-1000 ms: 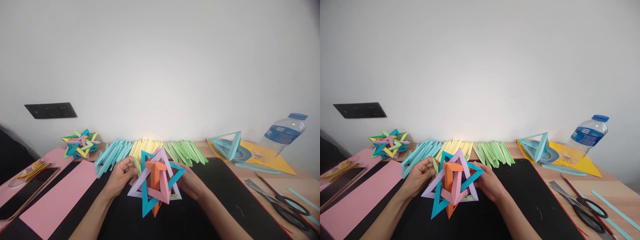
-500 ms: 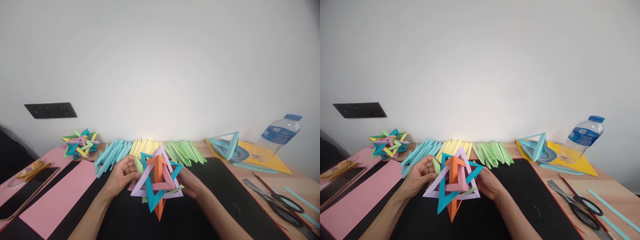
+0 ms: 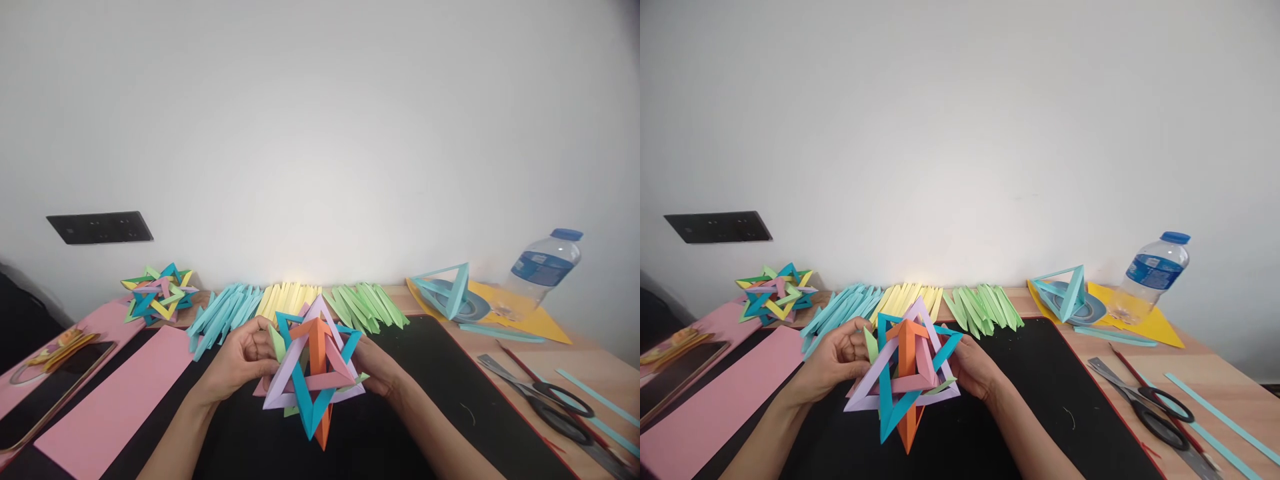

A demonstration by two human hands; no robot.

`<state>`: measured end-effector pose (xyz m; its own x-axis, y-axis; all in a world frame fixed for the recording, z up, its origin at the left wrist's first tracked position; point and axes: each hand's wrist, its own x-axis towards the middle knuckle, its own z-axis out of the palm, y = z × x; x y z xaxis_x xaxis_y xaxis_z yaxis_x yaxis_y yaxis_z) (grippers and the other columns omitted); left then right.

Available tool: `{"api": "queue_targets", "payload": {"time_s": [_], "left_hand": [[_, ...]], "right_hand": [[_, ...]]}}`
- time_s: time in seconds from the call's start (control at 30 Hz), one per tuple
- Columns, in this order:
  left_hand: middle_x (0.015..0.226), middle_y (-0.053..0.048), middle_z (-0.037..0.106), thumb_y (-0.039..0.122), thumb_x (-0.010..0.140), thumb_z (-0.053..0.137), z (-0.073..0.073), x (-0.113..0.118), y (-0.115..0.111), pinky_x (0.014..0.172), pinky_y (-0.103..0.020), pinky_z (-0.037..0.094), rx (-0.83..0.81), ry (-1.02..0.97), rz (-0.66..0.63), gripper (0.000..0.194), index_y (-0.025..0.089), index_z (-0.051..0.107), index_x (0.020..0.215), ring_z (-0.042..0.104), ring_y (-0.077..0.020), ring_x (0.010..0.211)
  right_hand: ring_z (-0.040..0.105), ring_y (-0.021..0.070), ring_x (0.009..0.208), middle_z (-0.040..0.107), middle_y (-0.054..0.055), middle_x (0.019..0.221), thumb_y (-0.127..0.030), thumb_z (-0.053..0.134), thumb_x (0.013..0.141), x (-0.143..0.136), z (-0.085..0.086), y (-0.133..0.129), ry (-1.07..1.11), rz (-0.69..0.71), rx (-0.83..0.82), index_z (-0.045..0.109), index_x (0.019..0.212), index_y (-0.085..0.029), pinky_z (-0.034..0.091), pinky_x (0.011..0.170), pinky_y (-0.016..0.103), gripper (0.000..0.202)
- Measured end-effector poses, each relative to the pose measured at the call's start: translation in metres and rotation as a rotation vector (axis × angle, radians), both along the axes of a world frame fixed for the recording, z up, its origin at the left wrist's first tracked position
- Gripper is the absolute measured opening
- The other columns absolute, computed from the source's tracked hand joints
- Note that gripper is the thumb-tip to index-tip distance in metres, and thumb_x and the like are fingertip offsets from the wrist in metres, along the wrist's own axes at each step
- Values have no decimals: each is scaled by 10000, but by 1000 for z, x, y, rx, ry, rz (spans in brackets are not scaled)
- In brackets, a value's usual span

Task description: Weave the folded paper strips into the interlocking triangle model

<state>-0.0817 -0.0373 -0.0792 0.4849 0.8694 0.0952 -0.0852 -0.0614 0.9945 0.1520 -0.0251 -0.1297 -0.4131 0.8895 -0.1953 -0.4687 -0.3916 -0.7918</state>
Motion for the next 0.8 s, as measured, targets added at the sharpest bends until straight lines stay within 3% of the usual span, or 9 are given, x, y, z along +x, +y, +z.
{"api": "queue_targets", "payload": {"time_s": [0.13, 0.33, 0.43, 0.53, 0.67, 0.8], "left_hand": [[578, 38, 611, 192, 706, 754, -3, -1, 1, 391, -167, 437, 44, 8, -33, 284, 177, 494, 818, 535, -75, 395], [671, 18, 573, 253, 751, 724, -3, -2, 6, 475, -172, 435, 82, 2, 89, 200, 167, 570, 845, 541, -83, 532], [821, -18, 595, 328, 689, 772, -6, 0, 10, 514, -193, 444, 60, -81, 72, 439, 202, 565, 1054, 546, -109, 622], [906, -26, 605, 228, 586, 847, -11, 4, 15, 646, -220, 465, 30, -97, 93, 624, 233, 544, 1132, 571, -142, 758], [983, -47, 639, 228, 660, 795, -17, 4, 26, 767, -244, 451, -8, -124, 236, 470, 221, 584, 1080, 583, -191, 945], [966, -43, 663, 289, 690, 771, -24, 1, 35, 795, -245, 444, -60, -178, 370, 415, 201, 598, 1057, 602, -181, 920]], "right_hand": [[628, 162, 614, 682, 33, 672, -294, 717, 689, -2, 1, -1, -10, 2, -6, 691, 779, -144, 495, 593, 269, 176], [621, 164, 629, 685, 35, 700, -333, 680, 729, 2, -1, 3, -27, -97, 104, 690, 801, -143, 494, 593, 274, 203], [632, 184, 691, 691, 43, 722, -372, 660, 750, 6, -2, 7, -65, -171, 121, 693, 777, -150, 511, 642, 299, 226], [644, 215, 705, 700, 71, 745, -467, 609, 781, 8, 0, 7, -101, -215, 125, 704, 830, -155, 522, 640, 336, 330], [651, 214, 753, 696, 102, 896, -543, 581, 791, 10, 4, 6, -70, -267, 214, 678, 958, -161, 518, 652, 335, 428], [645, 220, 837, 673, 102, 962, -552, 622, 760, 12, 3, 7, -189, -296, 262, 644, 1027, -170, 519, 702, 342, 467]]}}
